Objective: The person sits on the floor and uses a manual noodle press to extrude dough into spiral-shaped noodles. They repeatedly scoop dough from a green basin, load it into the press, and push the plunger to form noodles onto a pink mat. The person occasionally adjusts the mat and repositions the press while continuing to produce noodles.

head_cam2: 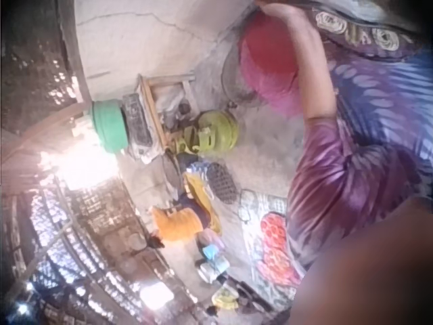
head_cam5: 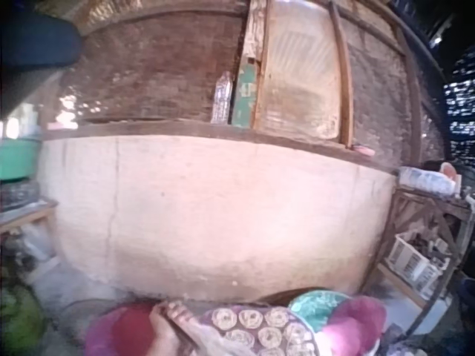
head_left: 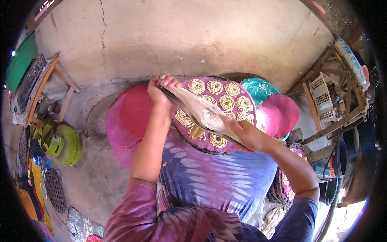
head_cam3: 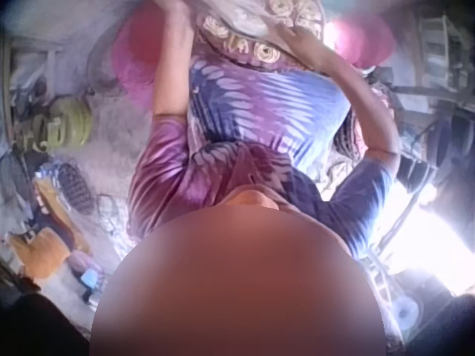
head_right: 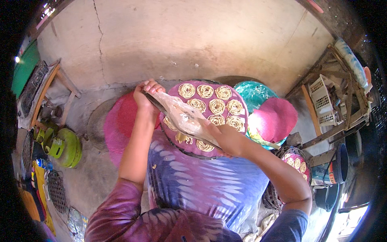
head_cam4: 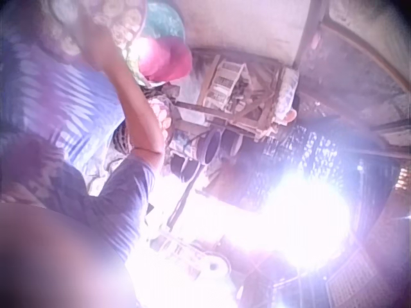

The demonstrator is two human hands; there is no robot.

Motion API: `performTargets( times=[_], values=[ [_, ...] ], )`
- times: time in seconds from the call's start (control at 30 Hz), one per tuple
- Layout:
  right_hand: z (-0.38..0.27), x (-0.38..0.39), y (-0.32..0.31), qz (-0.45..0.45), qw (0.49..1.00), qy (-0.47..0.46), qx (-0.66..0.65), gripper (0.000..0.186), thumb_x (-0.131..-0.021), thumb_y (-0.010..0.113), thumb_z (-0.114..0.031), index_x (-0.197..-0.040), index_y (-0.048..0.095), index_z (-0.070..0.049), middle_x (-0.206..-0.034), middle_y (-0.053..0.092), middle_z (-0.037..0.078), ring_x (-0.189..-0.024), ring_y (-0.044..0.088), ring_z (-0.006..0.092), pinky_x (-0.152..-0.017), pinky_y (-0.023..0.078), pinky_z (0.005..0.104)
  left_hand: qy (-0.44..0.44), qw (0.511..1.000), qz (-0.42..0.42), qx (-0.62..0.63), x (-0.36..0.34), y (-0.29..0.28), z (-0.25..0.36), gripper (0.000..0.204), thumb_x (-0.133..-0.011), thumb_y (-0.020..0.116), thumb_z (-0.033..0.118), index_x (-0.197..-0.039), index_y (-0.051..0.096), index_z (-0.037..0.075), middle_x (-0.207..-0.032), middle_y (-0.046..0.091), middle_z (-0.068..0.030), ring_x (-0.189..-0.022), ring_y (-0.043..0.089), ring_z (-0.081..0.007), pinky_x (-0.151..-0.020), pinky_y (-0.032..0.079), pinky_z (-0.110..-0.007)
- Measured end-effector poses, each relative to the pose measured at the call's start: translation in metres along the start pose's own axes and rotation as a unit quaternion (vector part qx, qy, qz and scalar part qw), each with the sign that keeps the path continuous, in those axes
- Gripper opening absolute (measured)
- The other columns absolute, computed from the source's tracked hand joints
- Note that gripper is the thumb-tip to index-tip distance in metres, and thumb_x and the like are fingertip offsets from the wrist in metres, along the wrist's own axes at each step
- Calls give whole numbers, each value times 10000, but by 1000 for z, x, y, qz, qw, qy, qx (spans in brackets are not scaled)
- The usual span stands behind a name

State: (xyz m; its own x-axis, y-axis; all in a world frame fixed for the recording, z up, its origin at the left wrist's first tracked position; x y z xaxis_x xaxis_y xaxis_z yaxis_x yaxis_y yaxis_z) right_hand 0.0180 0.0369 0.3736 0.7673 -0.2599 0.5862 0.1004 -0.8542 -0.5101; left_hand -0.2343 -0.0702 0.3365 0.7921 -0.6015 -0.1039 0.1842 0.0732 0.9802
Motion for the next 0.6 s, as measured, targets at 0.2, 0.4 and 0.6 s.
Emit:
performTargets(
  times=[0.2, 0.4, 0.6],
  values=[
    [-14, 7, -16, 92, 993, -8, 74, 750, -1001, 260, -581, -920, 643, 59, -660, 605, 163, -591, 621, 247, -605, 497, 400, -28, 998, 14, 46, -5, 1, -12, 168, -797, 398, 253, -663, 436, 159, -514, 388, 44, -474, 388, -129, -569, 384, -314],
    [-9, 1, 0, 48, 996, -42, 58, 638, -1016, 321, -535, -968, 617, 28, -571, 529, 48, -435, 505, 128, -412, 433, 297, -15, 1000, 19, -2, 3, -1, 11, 185, -770, 412, 217, -591, 393, 174, -482, 361, 62, -444, 364, -110, -542, 372, -294],
    [2, 10, -18, 126, 982, -94, 102, 681, -1010, 305, -541, -887, 622, 48, -638, 568, 151, -564, 577, 240, -586, 468, 384, -57, 997, 15, 43, -4, -8, -29, 199, -778, 398, 273, -607, 379, 173, -473, 320, 46, -441, 319, -132, -541, 341, -320]
  ],
)
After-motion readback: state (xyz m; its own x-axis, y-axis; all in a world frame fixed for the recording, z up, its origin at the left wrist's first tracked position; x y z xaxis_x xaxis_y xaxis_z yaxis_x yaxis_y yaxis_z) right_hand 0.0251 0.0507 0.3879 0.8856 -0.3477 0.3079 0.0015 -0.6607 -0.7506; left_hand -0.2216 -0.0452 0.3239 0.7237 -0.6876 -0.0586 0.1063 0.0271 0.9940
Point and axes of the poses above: each hand's wrist, its own x-axis away from the middle knuckle, its own y-axis out of the palm, z = x × y, the point moved 8 cm from there along -x, towards the middle knuckle
